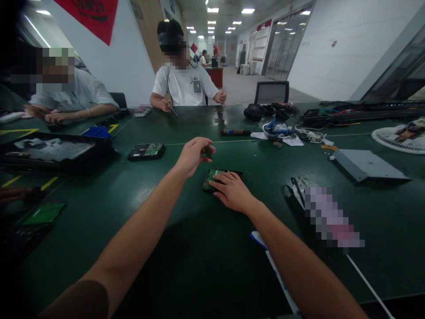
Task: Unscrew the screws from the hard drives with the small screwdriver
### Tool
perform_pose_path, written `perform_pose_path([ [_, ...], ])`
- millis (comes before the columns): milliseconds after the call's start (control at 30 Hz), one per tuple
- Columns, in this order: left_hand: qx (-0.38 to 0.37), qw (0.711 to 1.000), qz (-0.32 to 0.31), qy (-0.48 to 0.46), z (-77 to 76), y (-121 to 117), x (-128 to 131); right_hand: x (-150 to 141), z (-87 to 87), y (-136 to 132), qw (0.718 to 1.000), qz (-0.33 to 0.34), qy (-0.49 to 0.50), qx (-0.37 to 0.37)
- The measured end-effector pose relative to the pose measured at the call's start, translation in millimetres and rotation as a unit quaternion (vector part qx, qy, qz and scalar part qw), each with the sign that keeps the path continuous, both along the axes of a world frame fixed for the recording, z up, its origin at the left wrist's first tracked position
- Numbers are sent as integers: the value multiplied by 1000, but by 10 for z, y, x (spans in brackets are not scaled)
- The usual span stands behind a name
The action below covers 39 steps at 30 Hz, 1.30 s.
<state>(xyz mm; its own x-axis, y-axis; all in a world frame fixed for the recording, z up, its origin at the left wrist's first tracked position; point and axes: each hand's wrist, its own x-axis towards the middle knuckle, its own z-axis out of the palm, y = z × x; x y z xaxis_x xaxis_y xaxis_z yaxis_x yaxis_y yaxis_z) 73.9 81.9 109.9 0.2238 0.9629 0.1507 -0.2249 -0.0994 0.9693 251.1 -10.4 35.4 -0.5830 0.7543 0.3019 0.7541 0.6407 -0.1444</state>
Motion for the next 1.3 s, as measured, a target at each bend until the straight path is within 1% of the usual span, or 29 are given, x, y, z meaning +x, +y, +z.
perform_pose_path([
  [67,-20,1000,4,-20,-8,-3,13,2,1,1,1000,1,-2,-2],
  [133,-22,999,16,-28,-14,2,20,4,1,2,1000,2,-2,-2],
  [267,9,999,36,-5,0,9,11,10,7,-6,1000,2,-1,-3],
  [333,12,1000,22,-4,12,2,2,11,15,-14,1000,0,-1,-3],
  [467,-27,998,-19,-47,8,-6,0,10,30,-26,1000,-1,-3,-2],
  [567,-36,997,-16,-70,-10,7,7,12,31,-26,1000,-2,-5,-1],
  [667,-14,998,-5,-59,-10,18,2,16,26,-22,1000,-1,-6,-2],
  [733,-6,999,-10,-50,0,13,-4,18,24,-20,1000,0,-6,-3],
  [833,-23,998,-30,-53,13,-5,-2,20,19,-19,1000,2,-3,-1],
  [900,-40,997,-32,-63,15,-15,9,20,14,-18,1000,4,-1,1],
  [1000,-40,996,-16,-75,17,-16,20,22,5,-14,1000,4,3,1],
  [1133,-8,999,14,-44,30,-7,1,21,-5,-9,1000,3,2,0],
  [1200,-4,999,6,-34,32,-3,-12,19,-8,-8,1000,2,0,-1],
  [1300,-25,998,-26,-49,23,1,-13,18,-12,-6,1000,1,-3,-1],
])
